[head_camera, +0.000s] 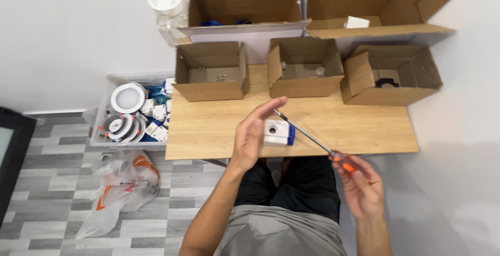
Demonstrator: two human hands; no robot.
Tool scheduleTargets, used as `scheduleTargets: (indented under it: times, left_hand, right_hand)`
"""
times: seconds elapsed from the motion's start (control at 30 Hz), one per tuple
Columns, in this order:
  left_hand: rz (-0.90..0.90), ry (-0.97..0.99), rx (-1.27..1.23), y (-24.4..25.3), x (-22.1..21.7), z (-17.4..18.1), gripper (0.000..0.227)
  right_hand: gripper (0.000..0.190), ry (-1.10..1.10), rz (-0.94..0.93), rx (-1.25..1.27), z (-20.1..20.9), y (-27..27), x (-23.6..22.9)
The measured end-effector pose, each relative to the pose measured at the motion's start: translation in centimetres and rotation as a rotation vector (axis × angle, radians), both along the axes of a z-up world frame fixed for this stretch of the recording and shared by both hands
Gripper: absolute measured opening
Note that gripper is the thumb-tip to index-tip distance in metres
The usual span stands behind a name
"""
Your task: The person uses a screwdriver to tighten screws on a white electrical box, then disassembles a blue plastic component. They place the parts into cardboard boxes and handle a white square object.
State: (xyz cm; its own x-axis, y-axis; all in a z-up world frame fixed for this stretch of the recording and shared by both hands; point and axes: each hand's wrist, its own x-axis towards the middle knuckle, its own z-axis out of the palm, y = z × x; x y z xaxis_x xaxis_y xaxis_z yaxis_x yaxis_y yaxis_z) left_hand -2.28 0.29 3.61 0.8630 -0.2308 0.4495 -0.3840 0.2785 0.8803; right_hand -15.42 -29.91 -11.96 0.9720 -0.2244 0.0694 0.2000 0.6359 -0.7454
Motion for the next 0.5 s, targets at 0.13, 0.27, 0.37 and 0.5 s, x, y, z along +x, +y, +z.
scheduleTargets:
  times: [0.13, 0.27, 0.37, 0.5]
  left_hand:
    - [-0.169, 0.19, -0.369, -0.1, 0.8, -1.8, 0.071]
    - [-0.18, 0.348, -0.512, 0.7, 0.9, -1.3, 0.068]
    - [-0.157, 0.428, -0.609, 1.2, 1.2, -1.9, 0.066]
    - [-0.143, 0.554, -0.822, 1.7, 1.6, -3.1, 0.062]
  right_hand:
    - [0.047, -0.023, 0.105, 0.113, 0.7, 5.0, 0.4]
    - [0.06, 0.12, 0.092, 0.046, 1.8, 9.7, 0.3]
    - [0.064, 0.128, 0.096, -0.095, 3.4, 12.9, -0.4]
    - [0.067, 0.068, 0.224, -0.3, 4.5, 16.1, -0.7]
